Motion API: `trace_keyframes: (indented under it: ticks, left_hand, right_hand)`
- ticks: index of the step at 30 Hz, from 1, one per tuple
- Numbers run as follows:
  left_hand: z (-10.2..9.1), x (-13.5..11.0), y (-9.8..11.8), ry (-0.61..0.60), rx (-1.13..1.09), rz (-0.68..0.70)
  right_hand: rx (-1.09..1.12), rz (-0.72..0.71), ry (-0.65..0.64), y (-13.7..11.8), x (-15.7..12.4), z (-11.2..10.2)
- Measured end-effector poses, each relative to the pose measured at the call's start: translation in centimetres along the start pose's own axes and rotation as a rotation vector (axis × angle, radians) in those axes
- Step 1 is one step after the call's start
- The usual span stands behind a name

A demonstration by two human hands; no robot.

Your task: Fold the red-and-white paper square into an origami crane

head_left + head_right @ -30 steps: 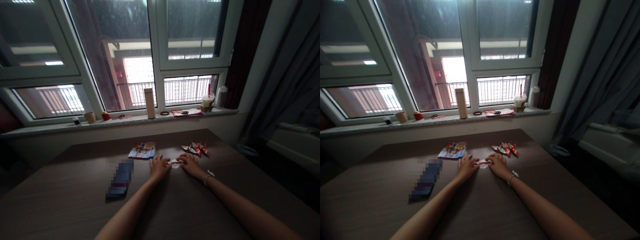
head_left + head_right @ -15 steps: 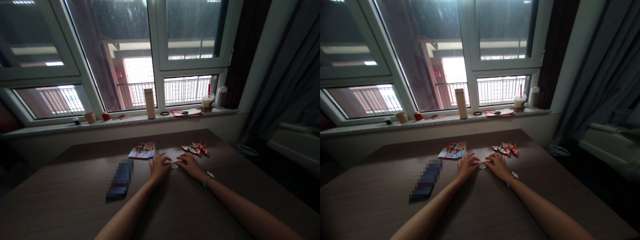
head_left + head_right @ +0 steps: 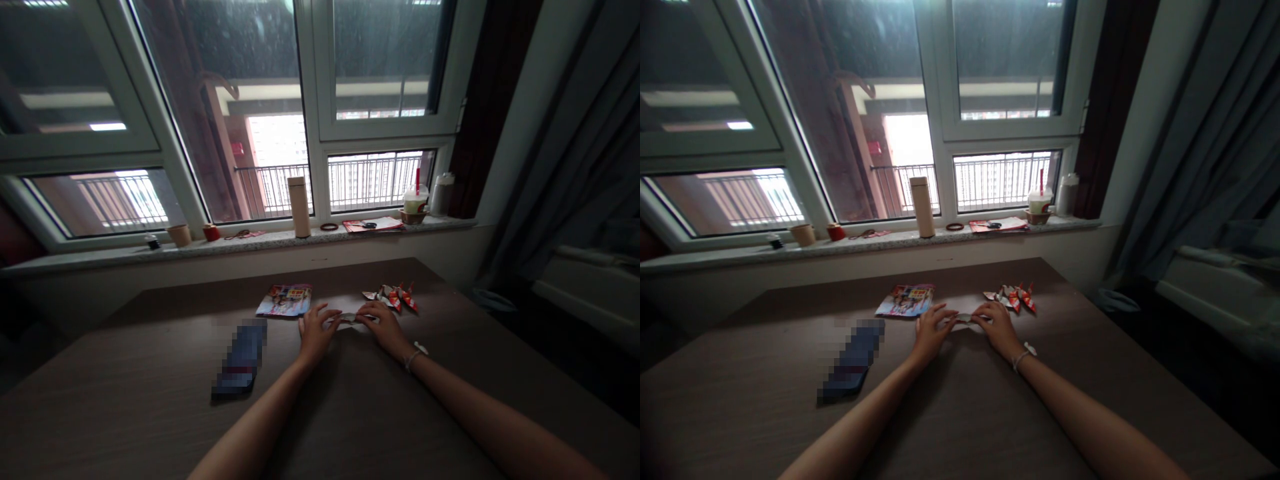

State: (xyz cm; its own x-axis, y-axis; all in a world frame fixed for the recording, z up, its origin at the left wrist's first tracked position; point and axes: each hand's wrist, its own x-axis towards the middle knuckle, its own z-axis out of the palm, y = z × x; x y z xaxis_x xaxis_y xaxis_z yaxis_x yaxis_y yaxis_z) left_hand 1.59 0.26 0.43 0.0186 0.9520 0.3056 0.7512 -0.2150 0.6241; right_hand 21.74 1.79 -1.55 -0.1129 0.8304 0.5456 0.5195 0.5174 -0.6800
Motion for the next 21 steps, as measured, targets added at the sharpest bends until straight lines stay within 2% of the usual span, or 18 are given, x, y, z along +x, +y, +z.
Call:
trace_keyframes:
  ticks: [16,21]
  left_hand:
    - [0.08,-0.05,-0.19,0.016,-0.014,0.008]
    - [-0.07,-0.07,-0.13,0.002,0.014,0.005]
  right_hand:
    - [-0.016,-0.041,0.01,0.91,-0.09,0.29]
    - [-0.048,-0.026,-0.035,0.91,-0.04,0.31]
